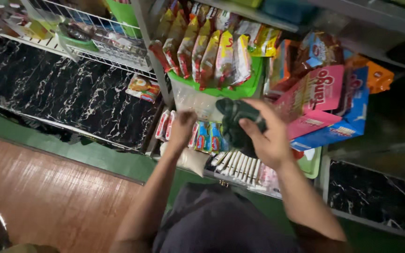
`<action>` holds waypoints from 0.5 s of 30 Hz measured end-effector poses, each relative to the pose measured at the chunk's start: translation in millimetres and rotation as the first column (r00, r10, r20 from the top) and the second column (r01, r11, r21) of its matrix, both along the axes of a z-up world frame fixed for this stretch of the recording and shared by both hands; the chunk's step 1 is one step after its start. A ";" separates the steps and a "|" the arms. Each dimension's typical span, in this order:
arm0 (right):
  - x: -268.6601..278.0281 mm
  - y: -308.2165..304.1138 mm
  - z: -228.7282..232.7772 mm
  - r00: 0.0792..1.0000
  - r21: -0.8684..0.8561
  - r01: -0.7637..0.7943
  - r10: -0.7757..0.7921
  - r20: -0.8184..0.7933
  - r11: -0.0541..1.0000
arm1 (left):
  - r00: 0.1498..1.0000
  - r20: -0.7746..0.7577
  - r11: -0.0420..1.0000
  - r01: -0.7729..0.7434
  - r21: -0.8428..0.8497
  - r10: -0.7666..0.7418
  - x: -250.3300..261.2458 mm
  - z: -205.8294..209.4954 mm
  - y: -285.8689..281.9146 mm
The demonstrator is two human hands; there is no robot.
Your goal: The person repeatedly picks up small snack packets from a glass-fronted cupboard, wipes each with a green cloth, and places them back on the shelf. The person handles multiple packets one at a time, focusing on cleaning and repositioning them within the same shelf area.
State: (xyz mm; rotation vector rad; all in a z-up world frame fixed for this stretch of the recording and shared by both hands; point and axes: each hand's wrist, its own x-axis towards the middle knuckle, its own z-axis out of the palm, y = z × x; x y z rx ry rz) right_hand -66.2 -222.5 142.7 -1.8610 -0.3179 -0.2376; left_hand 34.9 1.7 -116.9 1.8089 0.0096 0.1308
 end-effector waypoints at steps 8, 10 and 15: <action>14.6 -16.8 -205.1 0.740 0.440 0.501 -0.106 -0.664 0.745 | 0.955 -0.256 0.824 0.265 0.501 -0.151 -33.2 -152.1 -73.9; -6.3 -30.9 -242.4 0.671 0.399 0.580 -0.140 -0.728 0.710 | 0.953 -0.279 0.804 0.255 0.537 -0.117 -38.4 -151.7 -87.1; -58.7 -63.3 -301.1 0.681 0.375 0.602 -0.208 -0.702 0.705 | 0.841 -0.529 0.832 0.208 0.515 0.118 -16.5 -123.5 -106.3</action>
